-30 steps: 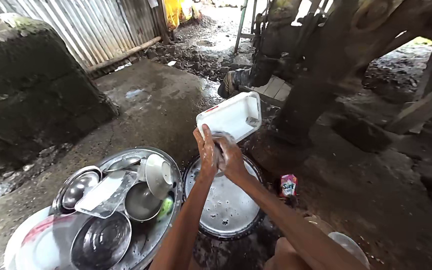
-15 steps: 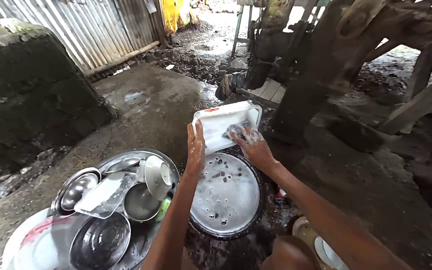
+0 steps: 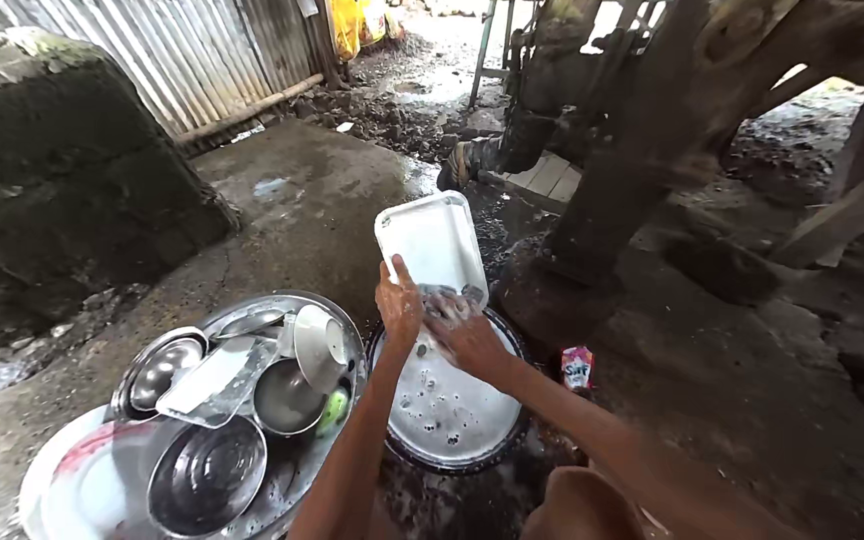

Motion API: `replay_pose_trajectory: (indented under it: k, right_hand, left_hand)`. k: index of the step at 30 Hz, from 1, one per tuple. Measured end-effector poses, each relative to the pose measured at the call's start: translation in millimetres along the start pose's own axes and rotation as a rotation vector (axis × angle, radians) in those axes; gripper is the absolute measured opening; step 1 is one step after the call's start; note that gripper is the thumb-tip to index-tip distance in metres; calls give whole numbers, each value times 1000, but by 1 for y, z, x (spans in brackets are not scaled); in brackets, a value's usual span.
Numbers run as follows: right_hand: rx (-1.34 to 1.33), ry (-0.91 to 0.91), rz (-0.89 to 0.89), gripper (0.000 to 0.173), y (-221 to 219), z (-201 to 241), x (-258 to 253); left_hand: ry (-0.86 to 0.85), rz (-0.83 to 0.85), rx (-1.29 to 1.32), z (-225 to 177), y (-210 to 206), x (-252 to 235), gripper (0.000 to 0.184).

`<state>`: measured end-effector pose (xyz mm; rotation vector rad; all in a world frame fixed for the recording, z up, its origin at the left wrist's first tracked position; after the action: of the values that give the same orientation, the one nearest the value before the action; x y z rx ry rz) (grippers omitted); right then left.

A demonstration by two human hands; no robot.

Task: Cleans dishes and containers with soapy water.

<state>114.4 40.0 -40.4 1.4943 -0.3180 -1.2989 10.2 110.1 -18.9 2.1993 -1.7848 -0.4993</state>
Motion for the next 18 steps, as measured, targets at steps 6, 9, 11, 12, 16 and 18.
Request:
replay_pose_trajectory:
  k: [6,9,11,12,16,18]
  right_hand:
    - [187,77,133,33,11,-33,-5]
    - [65,-134,154,31,3,-23,-2]
    - [-63,-271,139,34,-5,-10,2]
    - [-107,-280,89,34,-5,-2,4]
    - [-117,-149,20,33,-5,8,8]
    - [-16,-18,54,32,-3,-1,6]
  left_hand:
    - [24,-56,26,3,10,-8,58]
    - [-27,-124,11,-7,9,-3,55]
    - [-55,-140,9,-11,5,1,52]
    - [-55,-131,7,-11,3,2,51]
    - [-27,-108,-1,-7,1,3,54]
    - [-5,-64,-22,-6,6,-3,59]
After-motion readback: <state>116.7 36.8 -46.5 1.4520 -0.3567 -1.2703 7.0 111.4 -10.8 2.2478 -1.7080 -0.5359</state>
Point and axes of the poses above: each hand's wrist, its own x-axis away from the middle knuckle, its own y-axis out of the back of the hand, z = x × y, the point moved 9 cm from there along -x, towards the middle knuckle, and after that the axes turned 3 degrees about -y, right-handed, at the moved point
